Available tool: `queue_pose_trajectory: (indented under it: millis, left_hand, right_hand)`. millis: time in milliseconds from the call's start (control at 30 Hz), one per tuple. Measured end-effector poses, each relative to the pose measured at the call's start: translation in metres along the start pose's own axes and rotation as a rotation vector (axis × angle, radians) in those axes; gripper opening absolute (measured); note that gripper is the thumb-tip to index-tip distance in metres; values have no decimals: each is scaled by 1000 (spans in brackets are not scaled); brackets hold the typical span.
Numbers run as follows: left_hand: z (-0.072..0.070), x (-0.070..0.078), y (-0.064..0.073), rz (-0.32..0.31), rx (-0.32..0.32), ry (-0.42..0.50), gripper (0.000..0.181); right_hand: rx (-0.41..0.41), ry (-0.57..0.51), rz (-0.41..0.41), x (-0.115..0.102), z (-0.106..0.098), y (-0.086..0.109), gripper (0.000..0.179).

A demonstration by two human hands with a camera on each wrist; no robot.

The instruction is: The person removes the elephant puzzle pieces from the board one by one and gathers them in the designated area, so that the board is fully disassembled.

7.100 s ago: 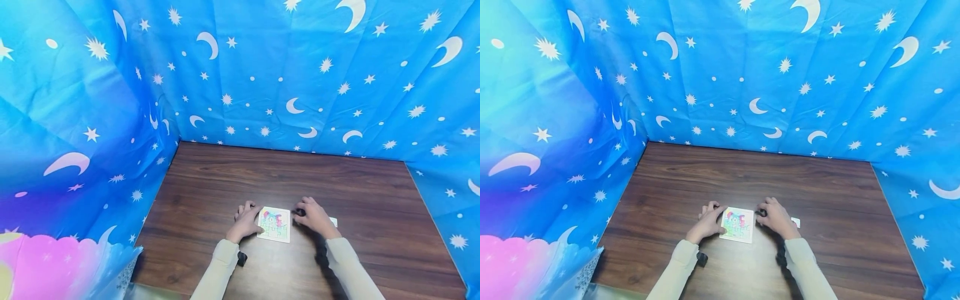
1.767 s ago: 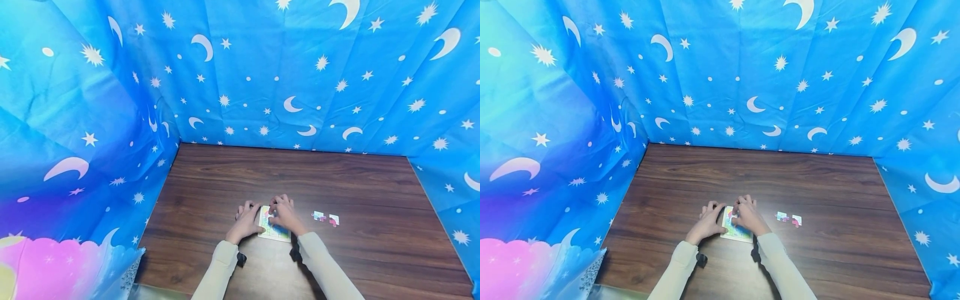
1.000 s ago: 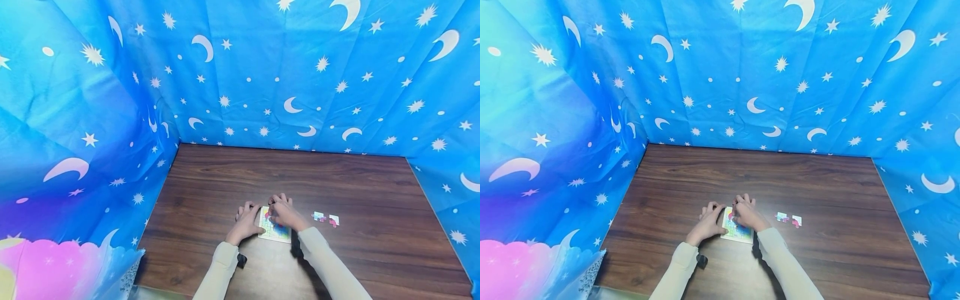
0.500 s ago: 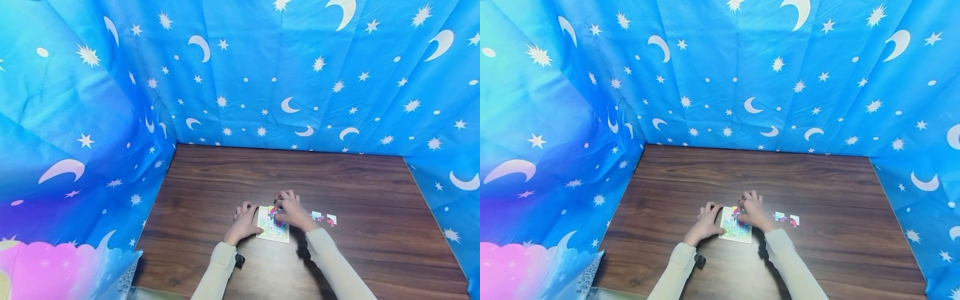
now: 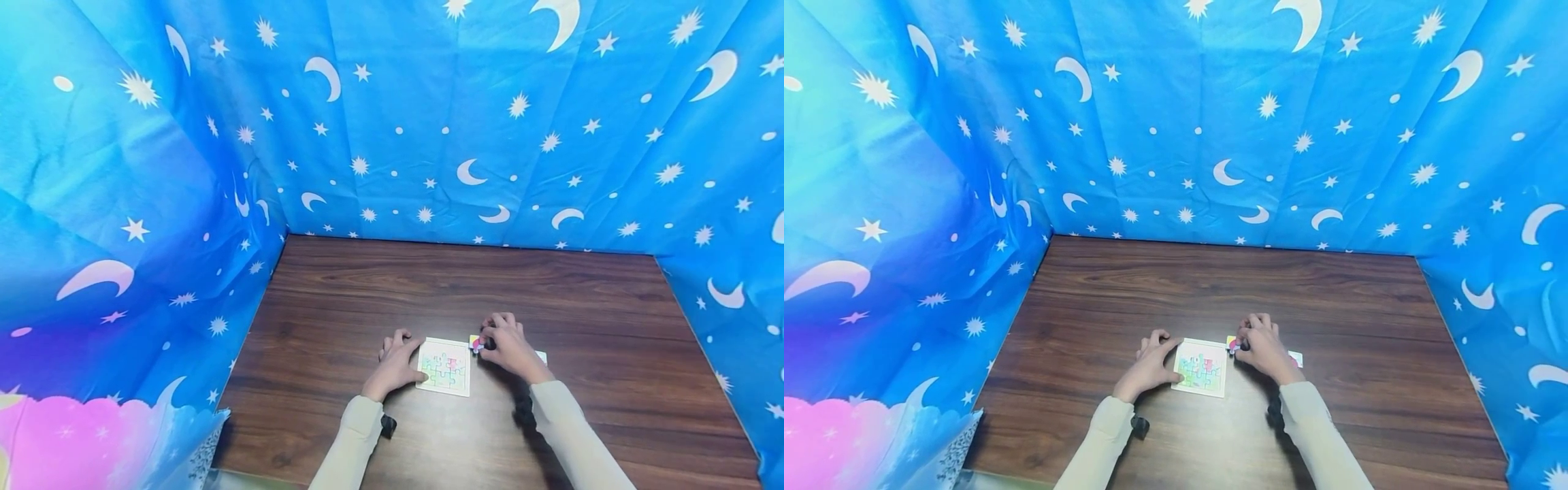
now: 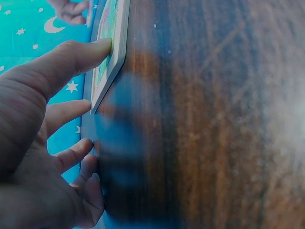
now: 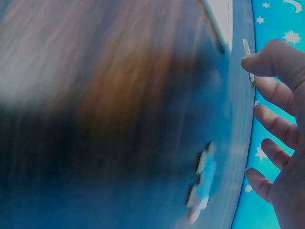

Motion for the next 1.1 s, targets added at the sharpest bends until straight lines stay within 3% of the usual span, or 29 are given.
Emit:
queue_pose_trajectory:
  millis: [433, 867, 1100]
  left_hand:
    - [1, 1, 1, 5, 5, 3, 79]
    - [0, 0, 1, 9, 9, -5, 80]
    - [0, -1, 3, 34, 3, 4, 72]
  right_hand:
    - [13, -1, 60, 21, 1, 10, 15]
    - [34, -13, 48, 16, 1, 15, 14]
    - [29, -16, 8, -1, 12, 20, 22]
Point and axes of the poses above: each hand's wrist, its own y-axis away from the middle knuckle, its own z-axis out of the palm, x = y × z, the point moved 1 cm from there along -y, towards the middle knuckle, and after that the axes turned 14 degrees about z, right-handed, at the moved point
